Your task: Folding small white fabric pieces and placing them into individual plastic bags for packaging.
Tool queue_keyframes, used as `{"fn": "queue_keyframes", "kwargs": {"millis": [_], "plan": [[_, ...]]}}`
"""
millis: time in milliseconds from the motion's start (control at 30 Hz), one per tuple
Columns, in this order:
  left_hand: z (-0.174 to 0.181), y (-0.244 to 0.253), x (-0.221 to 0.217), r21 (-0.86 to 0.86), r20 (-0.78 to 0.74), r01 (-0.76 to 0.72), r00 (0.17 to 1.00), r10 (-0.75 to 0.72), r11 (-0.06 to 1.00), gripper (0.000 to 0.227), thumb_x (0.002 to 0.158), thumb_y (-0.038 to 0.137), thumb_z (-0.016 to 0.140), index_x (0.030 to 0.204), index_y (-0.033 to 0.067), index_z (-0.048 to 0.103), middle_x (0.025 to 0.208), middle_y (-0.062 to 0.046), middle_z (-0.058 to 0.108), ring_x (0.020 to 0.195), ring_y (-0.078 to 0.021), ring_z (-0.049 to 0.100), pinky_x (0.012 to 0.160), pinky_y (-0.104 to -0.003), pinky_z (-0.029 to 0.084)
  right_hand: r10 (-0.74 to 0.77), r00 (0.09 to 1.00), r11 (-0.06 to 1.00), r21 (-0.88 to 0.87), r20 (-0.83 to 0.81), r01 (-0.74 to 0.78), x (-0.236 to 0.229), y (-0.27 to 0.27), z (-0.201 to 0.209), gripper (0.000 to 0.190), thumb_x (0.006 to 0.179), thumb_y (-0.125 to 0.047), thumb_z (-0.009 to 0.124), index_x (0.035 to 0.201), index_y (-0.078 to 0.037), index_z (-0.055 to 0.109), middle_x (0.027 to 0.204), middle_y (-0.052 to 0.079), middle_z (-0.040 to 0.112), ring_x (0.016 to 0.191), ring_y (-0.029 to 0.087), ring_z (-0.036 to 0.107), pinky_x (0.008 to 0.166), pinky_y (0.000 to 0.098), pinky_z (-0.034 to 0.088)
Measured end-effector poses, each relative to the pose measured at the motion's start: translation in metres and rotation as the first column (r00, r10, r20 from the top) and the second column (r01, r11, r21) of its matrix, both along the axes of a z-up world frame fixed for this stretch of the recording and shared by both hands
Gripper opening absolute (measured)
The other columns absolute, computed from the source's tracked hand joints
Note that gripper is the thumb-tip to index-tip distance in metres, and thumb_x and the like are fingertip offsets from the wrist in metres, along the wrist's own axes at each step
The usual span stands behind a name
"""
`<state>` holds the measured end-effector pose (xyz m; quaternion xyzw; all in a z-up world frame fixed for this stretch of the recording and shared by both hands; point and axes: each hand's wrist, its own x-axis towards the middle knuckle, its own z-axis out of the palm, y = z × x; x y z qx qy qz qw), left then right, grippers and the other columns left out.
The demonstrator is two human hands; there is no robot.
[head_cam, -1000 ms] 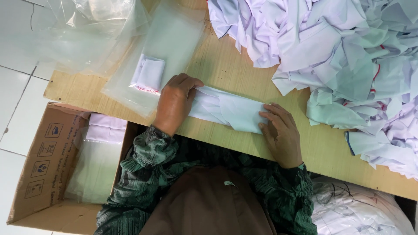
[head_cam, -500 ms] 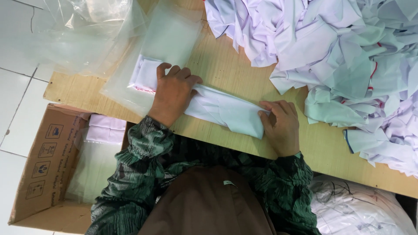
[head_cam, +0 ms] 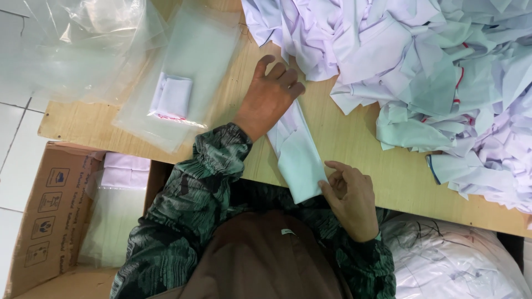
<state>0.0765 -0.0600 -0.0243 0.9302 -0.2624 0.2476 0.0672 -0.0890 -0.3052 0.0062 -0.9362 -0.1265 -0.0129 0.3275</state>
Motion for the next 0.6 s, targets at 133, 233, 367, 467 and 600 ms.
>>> {"fn": "queue_keyframes", "kwargs": {"millis": [133, 233, 367, 467, 600], "plan": [[0.026, 0.012, -0.035, -0.112, 0.127, -0.03, 0.991, 0.044, 0.993, 0.02, 0.088, 0.013, 0.08, 0.107, 0.0167, 0.076, 0.093, -0.004, 0.061, 0.096, -0.0224, 0.06, 0.101, -0.049, 0.038, 0.025, 0.995, 0.999, -0.036, 0.097, -0.022, -0.003, -0.007, -0.005, 0.04, 0.092, -0.022, 0.078, 0.127, -0.009, 0.066, 0.084, 0.006, 0.066, 0.078, 0.028, 0.063, 0.074, 0.0417, 0.046], [0.044, 0.025, -0.076, -0.163, 0.089, -0.196, 0.973, 0.212, 0.967, 0.037, 0.086, 0.024, 0.083, 0.12, 0.0171, 0.069, 0.082, -0.003, 0.062, 0.082, -0.0249, 0.064, 0.084, -0.045, 0.048, 0.104, 0.971, 0.994, -0.05, 0.216, -0.095, -0.002, -0.016, -0.005, 0.047, 0.083, -0.034, 0.085, 0.123, -0.014, 0.07, 0.101, 0.003, 0.063, 0.088, 0.026, 0.061, 0.078, 0.0391, 0.049], [0.047, 0.024, -0.124, -0.296, -0.339, -0.226, 0.933, 0.119, 0.928, 0.031, 0.099, 0.033, 0.067, 0.124, 0.0146, 0.062, 0.064, 0.005, 0.062, 0.061, -0.0202, 0.062, 0.063, -0.041, 0.046, 0.337, 0.871, 0.941, -0.171, 0.358, -0.293, -0.003, -0.024, -0.01, 0.04, 0.085, -0.042, 0.082, 0.117, -0.021, 0.07, 0.118, 0.002, 0.064, 0.104, 0.025, 0.06, 0.089, 0.0391, 0.052], [0.032, 0.015, -0.135, -0.365, -0.316, -0.157, 0.948, 0.036, 0.918, 0.036, 0.096, 0.031, 0.069, 0.128, 0.0135, 0.065, 0.082, -0.002, 0.066, 0.08, -0.025, 0.065, 0.073, -0.044, 0.051, 0.395, 0.827, 0.915, -0.255, 0.4, -0.313, 0.001, -0.027, -0.024, 0.036, 0.084, -0.033, 0.084, 0.116, -0.022, 0.073, 0.12, 0.0, 0.066, 0.106, 0.025, 0.061, 0.086, 0.0394, 0.05], [0.016, -0.004, -0.131, -0.363, -0.098, 0.097, 0.985, -0.141, 0.927, 0.042, 0.097, 0.021, 0.068, 0.138, 0.0114, 0.064, 0.139, -0.014, 0.059, 0.131, -0.0358, 0.053, 0.107, -0.052, 0.043, 0.416, 0.795, 0.903, -0.301, 0.442, -0.306, 0.0, -0.029, -0.038, 0.033, 0.083, -0.025, 0.083, 0.115, -0.019, 0.077, 0.115, 0.003, 0.07, 0.102, 0.027, 0.064, 0.082, 0.0403, 0.052]]}}
